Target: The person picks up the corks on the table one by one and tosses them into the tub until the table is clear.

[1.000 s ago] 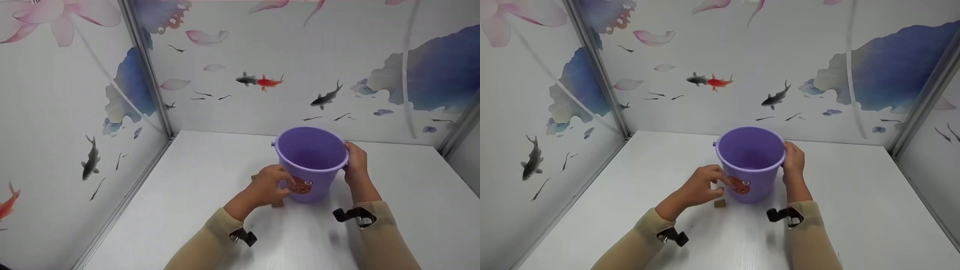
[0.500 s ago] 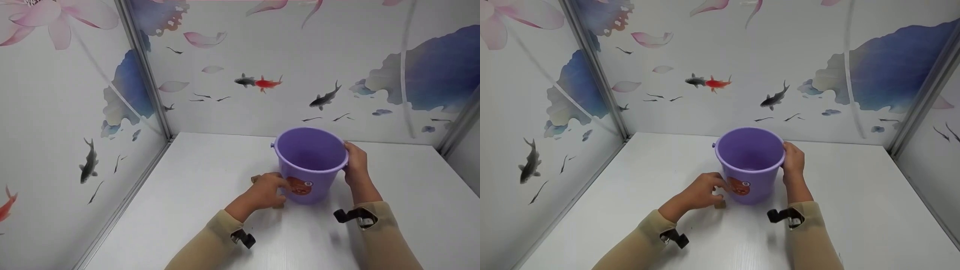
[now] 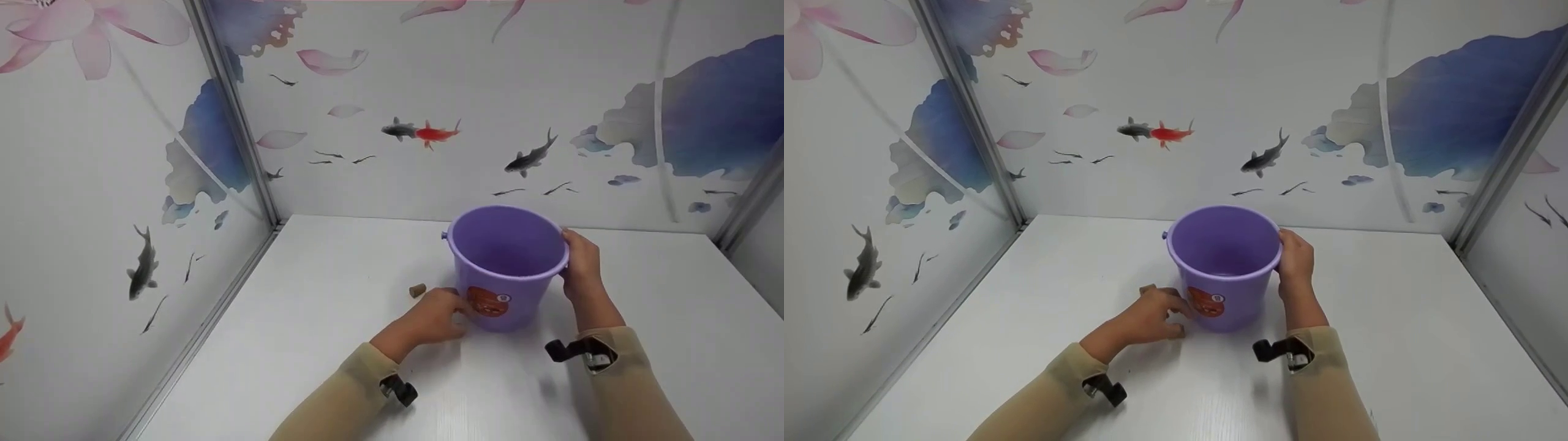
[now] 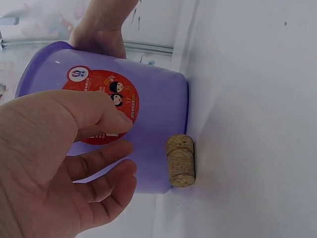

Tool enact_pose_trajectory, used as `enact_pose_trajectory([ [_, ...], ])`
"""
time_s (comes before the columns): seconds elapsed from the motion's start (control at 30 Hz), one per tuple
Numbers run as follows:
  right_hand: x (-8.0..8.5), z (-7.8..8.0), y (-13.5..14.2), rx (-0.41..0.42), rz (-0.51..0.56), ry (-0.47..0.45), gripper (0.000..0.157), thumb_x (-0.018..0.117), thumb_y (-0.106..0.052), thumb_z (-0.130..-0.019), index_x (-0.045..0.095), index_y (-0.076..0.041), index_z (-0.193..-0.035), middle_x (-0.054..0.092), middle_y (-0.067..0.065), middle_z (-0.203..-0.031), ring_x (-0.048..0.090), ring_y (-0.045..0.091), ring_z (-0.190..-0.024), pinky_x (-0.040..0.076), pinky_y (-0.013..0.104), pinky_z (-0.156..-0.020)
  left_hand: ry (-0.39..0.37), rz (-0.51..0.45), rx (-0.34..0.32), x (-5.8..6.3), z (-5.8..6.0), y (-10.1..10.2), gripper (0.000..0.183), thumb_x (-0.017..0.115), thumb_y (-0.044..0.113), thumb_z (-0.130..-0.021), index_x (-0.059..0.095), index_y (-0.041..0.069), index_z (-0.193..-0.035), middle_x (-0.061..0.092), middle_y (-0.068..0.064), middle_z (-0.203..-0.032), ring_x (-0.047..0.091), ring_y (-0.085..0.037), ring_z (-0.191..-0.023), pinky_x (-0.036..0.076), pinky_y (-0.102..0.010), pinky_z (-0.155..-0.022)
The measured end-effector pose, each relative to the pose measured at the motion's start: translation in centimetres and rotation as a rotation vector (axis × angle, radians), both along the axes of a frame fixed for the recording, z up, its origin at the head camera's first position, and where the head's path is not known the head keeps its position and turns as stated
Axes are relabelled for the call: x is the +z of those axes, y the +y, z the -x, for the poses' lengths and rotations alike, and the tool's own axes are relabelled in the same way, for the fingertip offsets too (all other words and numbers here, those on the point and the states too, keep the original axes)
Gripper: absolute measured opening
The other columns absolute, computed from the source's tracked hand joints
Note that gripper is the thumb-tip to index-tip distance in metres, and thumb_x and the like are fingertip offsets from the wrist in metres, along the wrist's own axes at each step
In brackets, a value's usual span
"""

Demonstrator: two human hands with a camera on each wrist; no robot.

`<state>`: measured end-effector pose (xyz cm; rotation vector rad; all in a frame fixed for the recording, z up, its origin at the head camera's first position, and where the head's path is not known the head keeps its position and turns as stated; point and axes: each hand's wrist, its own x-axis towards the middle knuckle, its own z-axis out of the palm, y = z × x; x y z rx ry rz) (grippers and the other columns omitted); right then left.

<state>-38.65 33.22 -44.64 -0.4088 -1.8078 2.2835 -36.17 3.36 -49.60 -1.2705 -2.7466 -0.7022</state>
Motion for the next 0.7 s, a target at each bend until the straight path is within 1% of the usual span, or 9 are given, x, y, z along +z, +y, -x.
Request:
enact_pose_trajectory([
  [0.1,0.0,0.1,0.0,0.000,0.003,0.001,0.029,0.049,-0.027,-0.109,0.071,-0.020,-0.092,0.065,-0.011,-0.091,0.059,0.008,-0.092,0.057,0.024,-0.081,-0.010,0.020,0.005,-0.2,0.1,0.0,0.028,0.081,0.006,-0.083,0.085,0.012,-0.111,0.081,0.002,-0.105,0.071,-0.014,-0.102,0.054,-0.022,-0.090],
  [0.17,0.1,0.1,-0.1,0.000,-0.003,0.003,0.030,0.048,-0.027,-0.110,0.070,-0.020,-0.092,0.065,-0.012,-0.089,0.059,0.008,-0.092,0.056,0.024,-0.081,-0.010,0.033,0.005,-0.5,0.1,0.0,0.025,0.081,0.008,-0.084,0.085,0.012,-0.109,0.081,0.003,-0.102,0.070,-0.013,-0.099,0.053,-0.022,-0.089],
  [0.23,0.1,0.0,-0.1,0.000,-0.009,0.005,0.029,0.048,-0.027,-0.110,0.070,-0.021,-0.092,0.065,-0.013,-0.089,0.059,0.007,-0.093,0.056,0.024,-0.082,-0.004,0.043,-0.004,-0.7,0.3,0.1,0.018,0.080,0.008,-0.085,0.084,0.012,-0.101,0.078,0.003,-0.093,0.067,-0.012,-0.091,0.052,-0.021,-0.083],
  [0.3,0.1,0.0,0.0,0.002,-0.019,0.006,0.029,0.047,-0.027,-0.110,0.070,-0.022,-0.094,0.065,-0.014,-0.090,0.059,0.007,-0.094,0.055,0.025,-0.083,-0.003,0.051,-0.011,-0.9,0.4,0.1,0.009,0.078,0.008,-0.084,0.082,0.011,-0.092,0.073,0.003,-0.084,0.060,-0.012,-0.082,0.048,-0.021,-0.077],
  [0.4,0.0,0.0,0.0,0.004,-0.012,0.005,0.028,0.047,-0.027,-0.110,0.071,-0.022,-0.096,0.066,-0.014,-0.092,0.059,0.007,-0.097,0.056,0.025,-0.084,-0.010,0.057,-0.015,-1.3,0.6,0.2,0.006,0.076,0.007,-0.083,0.077,0.011,-0.085,0.066,0.002,-0.077,0.051,-0.011,-0.076,0.043,-0.022,-0.071],
  [0.6,-0.1,0.1,0.0,-0.008,0.011,0.013,0.029,0.049,-0.026,-0.109,0.072,-0.020,-0.093,0.067,-0.012,-0.089,0.060,0.007,-0.089,0.056,0.023,-0.076,-0.016,0.067,-0.014,-1.9,0.7,0.2,0.011,0.074,0.004,-0.079,0.078,0.011,-0.087,0.068,0.002,-0.078,0.049,-0.011,-0.076,0.042,-0.022,-0.071],
  [0.7,-0.1,0.1,0.0,-0.009,0.008,0.019,0.029,0.050,-0.026,-0.109,0.072,-0.021,-0.091,0.067,-0.012,-0.087,0.061,0.006,-0.087,0.056,0.023,-0.075,-0.017,0.069,-0.011,-2.1,0.7,0.3,0.011,0.075,0.003,-0.079,0.078,0.011,-0.087,0.068,0.002,-0.079,0.050,-0.010,-0.077,0.043,-0.021,-0.071],
])
